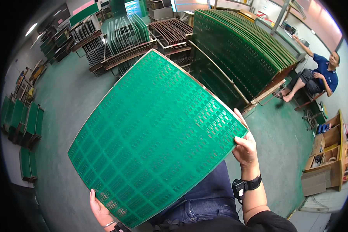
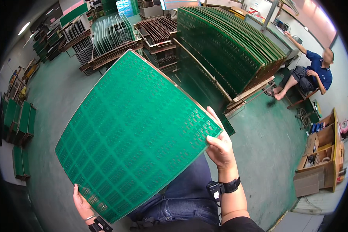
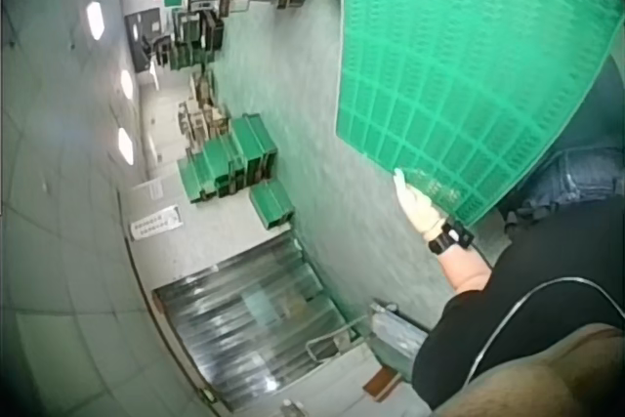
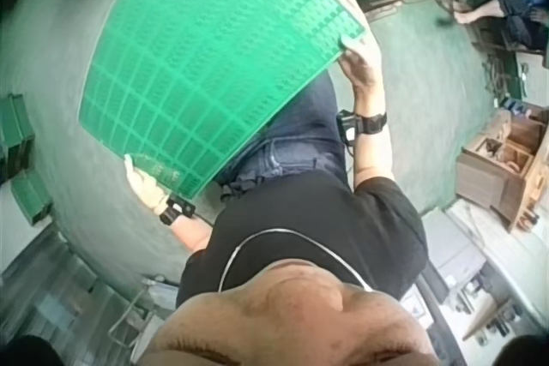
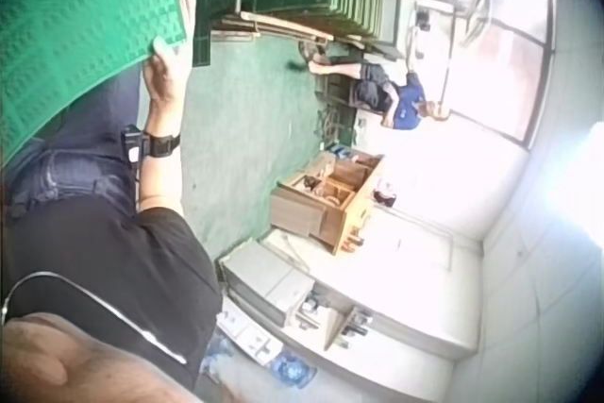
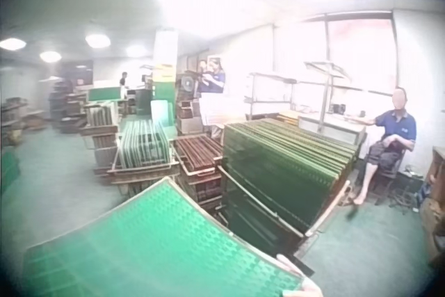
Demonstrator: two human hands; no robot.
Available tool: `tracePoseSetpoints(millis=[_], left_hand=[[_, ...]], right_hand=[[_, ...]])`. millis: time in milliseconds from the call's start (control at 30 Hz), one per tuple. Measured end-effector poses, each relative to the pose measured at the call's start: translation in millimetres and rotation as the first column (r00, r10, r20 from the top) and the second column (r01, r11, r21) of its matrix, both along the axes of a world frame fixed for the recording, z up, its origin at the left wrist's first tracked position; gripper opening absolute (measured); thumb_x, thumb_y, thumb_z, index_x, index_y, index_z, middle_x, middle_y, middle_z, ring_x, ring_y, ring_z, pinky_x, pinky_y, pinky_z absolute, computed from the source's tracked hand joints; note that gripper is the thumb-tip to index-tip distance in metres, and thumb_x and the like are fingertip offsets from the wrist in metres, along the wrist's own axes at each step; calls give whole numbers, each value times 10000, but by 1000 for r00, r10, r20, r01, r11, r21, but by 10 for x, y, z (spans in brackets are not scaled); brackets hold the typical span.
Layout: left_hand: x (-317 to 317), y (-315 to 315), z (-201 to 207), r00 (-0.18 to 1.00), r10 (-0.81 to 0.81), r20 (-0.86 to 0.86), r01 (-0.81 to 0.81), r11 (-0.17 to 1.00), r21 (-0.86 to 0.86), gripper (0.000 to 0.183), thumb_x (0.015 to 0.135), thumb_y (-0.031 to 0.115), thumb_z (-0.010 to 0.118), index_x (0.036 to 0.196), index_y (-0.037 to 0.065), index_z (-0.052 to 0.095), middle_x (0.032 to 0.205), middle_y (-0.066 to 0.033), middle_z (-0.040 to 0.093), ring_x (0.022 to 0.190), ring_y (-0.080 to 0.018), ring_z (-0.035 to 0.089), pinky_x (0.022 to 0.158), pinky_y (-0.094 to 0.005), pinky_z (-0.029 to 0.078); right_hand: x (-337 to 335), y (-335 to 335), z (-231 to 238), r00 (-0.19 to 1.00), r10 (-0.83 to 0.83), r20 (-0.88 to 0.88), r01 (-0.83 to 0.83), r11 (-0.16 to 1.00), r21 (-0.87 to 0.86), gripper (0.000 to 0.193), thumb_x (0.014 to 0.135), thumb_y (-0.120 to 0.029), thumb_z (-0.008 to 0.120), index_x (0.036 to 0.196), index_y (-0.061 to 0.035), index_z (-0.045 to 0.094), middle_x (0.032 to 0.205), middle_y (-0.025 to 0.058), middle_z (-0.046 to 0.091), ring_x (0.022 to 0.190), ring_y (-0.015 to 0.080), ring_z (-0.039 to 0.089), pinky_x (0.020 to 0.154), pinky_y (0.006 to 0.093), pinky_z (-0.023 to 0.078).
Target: Inspecting and organizing large green circuit boards into racks on a fabrication floor.
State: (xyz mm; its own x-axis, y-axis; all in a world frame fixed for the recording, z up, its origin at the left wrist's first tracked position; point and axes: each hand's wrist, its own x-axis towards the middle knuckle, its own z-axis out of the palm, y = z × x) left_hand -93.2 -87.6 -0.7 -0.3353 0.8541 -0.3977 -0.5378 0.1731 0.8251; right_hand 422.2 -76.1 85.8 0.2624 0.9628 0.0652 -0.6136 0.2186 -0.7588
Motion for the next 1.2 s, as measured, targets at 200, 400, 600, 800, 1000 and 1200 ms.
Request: tracePoseSetpoints(millis=[200,400,600,800,1000,1200], left_hand=[[-159,-34,-152,991,118,-60,-118,993,4,239,917,240,553,1075,65,593,1053,-58,641,936,-203,613,835,-380,502],[-82,-23,-69,997,76,-14,-76,997,23,269,915,228,557,1118,51,573,1107,-53,601,992,-174,566,873,-337,459],[-51,-4,-19,996,85,9,-85,995,46,266,922,223,541,1125,52,568,1097,-56,608,974,-182,578,858,-344,472],[-81,-12,-2,974,202,-99,-191,975,116,374,940,308,516,1211,51,536,1208,-55,568,1077,-181,535,934,-353,427],[-36,-42,136,948,250,-195,-216,959,183,474,943,388,501,1211,-2,515,1238,-67,535,1114,-154,481,984,-305,355],[102,-7,170,986,140,-93,-119,971,208,383,967,336,466,1148,9,551,1144,-65,592,1019,-157,547,907,-313,424]], right_hand=[[-28,-34,17,1000,11,-5,-11,1000,4,867,699,-53,683,1433,-10,223,1444,150,323,1315,258,342,1093,378,253],[-2,-58,24,1000,19,12,-20,1000,18,862,708,-47,666,1441,-22,214,1446,145,314,1316,262,336,1089,382,253],[-24,-8,28,1000,23,17,-23,999,43,868,703,-58,672,1442,-25,218,1447,145,312,1315,259,334,1090,378,246],[162,-1,-122,999,45,28,-45,999,3,779,739,-155,673,1399,30,302,1392,172,398,1262,250,412,1063,359,297],[506,117,-180,881,244,405,-91,928,-361,418,945,-302,513,1236,-3,524,926,23,640,809,57,558,729,208,442],[417,340,-268,853,125,507,6,968,-249,231,933,-213,550,1049,-19,600,903,-27,616,802,39,524,730,201,424]])
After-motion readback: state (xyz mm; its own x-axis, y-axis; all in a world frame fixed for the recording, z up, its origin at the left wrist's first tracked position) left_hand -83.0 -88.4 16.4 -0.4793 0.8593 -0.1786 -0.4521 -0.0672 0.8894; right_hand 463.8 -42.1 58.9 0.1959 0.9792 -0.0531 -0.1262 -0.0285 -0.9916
